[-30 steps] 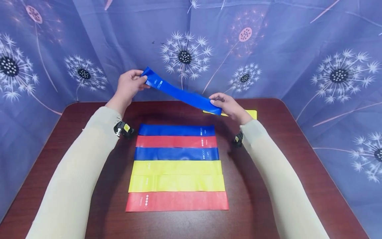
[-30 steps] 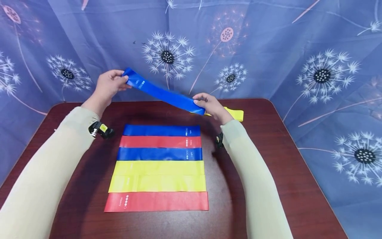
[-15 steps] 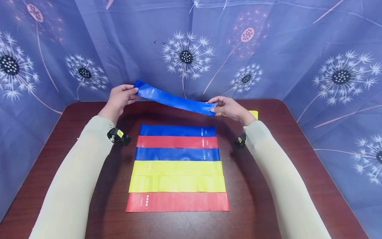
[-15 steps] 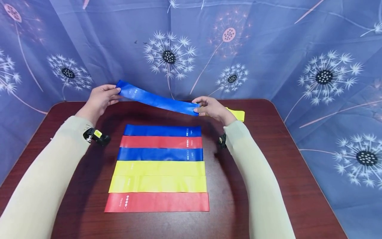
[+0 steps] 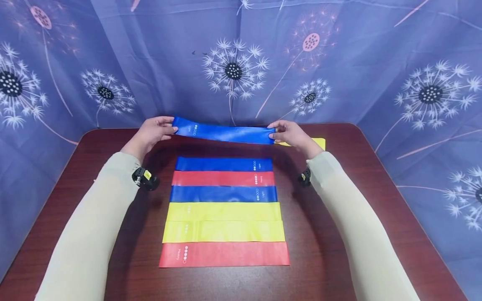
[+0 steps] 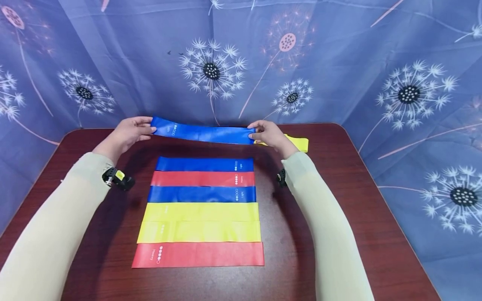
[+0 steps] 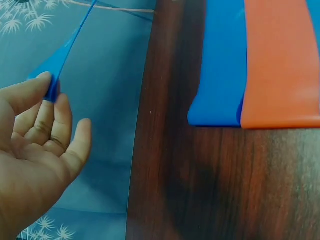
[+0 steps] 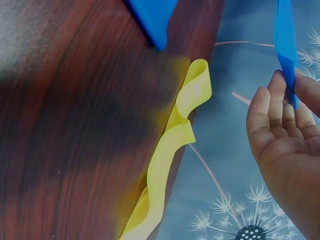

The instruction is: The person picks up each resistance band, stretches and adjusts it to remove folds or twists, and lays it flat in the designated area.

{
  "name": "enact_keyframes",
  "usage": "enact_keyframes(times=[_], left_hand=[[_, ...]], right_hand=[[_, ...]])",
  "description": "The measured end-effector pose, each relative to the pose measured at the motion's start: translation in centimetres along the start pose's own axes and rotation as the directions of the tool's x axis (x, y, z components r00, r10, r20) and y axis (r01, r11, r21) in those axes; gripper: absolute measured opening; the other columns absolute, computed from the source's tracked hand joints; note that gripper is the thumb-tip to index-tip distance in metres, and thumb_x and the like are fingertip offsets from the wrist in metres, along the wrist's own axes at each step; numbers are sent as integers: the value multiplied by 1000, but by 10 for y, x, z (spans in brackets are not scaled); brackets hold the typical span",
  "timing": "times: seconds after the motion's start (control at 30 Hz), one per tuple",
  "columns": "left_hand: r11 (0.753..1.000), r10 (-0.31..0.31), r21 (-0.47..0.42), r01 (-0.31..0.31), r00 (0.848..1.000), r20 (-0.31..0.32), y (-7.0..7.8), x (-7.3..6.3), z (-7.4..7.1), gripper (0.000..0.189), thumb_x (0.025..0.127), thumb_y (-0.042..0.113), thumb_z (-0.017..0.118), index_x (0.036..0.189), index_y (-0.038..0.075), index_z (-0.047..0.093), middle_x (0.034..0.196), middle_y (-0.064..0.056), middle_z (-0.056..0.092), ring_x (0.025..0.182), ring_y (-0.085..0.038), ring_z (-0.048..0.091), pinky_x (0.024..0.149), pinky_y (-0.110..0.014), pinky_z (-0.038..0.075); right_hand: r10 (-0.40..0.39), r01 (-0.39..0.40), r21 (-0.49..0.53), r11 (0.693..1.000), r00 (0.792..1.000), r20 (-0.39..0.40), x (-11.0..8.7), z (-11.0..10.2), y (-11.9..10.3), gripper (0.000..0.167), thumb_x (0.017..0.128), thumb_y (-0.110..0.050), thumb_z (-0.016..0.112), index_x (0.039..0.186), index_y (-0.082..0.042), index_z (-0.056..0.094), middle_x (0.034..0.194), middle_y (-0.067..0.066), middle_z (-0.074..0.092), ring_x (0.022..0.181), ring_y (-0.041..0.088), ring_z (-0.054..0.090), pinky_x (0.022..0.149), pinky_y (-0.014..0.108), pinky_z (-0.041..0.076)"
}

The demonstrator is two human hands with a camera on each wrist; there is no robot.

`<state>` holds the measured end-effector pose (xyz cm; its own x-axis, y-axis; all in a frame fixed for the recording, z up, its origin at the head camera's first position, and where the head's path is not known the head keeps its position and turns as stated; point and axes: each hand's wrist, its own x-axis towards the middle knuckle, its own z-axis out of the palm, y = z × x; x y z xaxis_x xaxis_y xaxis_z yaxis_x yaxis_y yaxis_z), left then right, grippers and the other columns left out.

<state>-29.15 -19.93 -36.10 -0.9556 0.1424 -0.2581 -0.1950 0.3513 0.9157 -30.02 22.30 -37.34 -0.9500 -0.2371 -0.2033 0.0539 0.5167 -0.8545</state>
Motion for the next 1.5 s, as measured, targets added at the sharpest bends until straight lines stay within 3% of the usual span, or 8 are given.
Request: enact_keyframes(times=[0.07, 0.17, 0.27, 0.57, 0.9, 1.07, 1.23, 1.5], left_hand=[[999, -6, 46, 5, 1000, 11, -1, -1, 0, 60, 105, 14, 54, 157, -5, 31, 144, -17, 54, 83, 13, 55, 81, -10, 51], [999, -10, 54, 10, 1000, -1, -3, -2, 0, 55, 104, 15, 55, 152, -7, 38, 108, 5, 67, 80, 11, 58, 78, -11, 52], [999, -23, 27, 23, 999, -26, -5, -1, 1, 48, 105, 18, 55, 144, -7, 44, 82, 22, 59, 78, 8, 61, 75, -11, 53], [1000, -25, -5, 25, 999, -27, -9, 5, -2, 49, 106, 21, 52, 145, -7, 43, 74, 26, 60, 71, 9, 65, 73, -12, 53], [990, -34, 132, 45, 996, -85, -13, 8, 1, 50, 106, 24, 53, 146, -7, 49, 101, 4, 70, 70, 9, 62, 108, -43, 52], [986, -24, 164, 38, 996, -91, -17, 7, 3, 48, 107, 23, 53, 144, -6, 51, 104, -2, 73, 71, 8, 62, 109, -46, 50], [983, -22, 178, 38, 996, -89, -24, 6, 5, 49, 107, 24, 52, 145, -6, 50, 133, -25, 64, 76, 7, 63, 112, -49, 48], [980, -52, 185, 72, 992, -113, -32, 5, 9, 49, 107, 25, 52, 145, -6, 50, 143, -31, 56, 104, -20, 71, 113, -51, 47]], right_hand=[[6, -6, -7, 1000, 1000, -6, 1, 0, 1, 35, 101, -9, 61, 134, 3, 56, 101, 4, 57, 83, 6, 62, 108, 52, 51], [7, -7, -12, 1000, 1000, -9, 2, 1, 3, 30, 101, -8, 61, 129, 2, 57, 100, 4, 58, 84, 8, 61, 104, 48, 55], [3, -3, -11, 1000, 1000, 0, 4, 2, 5, 30, 100, -8, 62, 128, 1, 56, 100, 4, 57, 85, 10, 60, 96, 37, 59], [2, -1, 18, 1000, 1000, -29, 9, 3, 7, 35, 99, -8, 64, 132, 0, 57, 101, 3, 57, 85, 10, 61, 85, 27, 59], [-10, 10, 20, 1000, 999, -37, 10, 5, 4, 30, 99, -6, 63, 126, 4, 55, 101, 5, 56, 84, 7, 60, 86, 28, 60], [-9, 10, 25, 1000, 1000, -17, 11, 8, 4, 34, 98, -4, 63, 129, 7, 53, 100, 4, 54, 84, 8, 57, 74, 16, 55], [3, -2, 14, 1000, 999, -37, 13, 13, 9, 33, 98, -4, 63, 128, 6, 54, 99, 3, 53, 83, 8, 56, 72, 15, 53], [13, -10, 50, 999, 999, -44, 14, 22, 18, 34, 99, -3, 63, 129, 7, 54, 99, 4, 52, 82, 7, 53, 70, 14, 53]])
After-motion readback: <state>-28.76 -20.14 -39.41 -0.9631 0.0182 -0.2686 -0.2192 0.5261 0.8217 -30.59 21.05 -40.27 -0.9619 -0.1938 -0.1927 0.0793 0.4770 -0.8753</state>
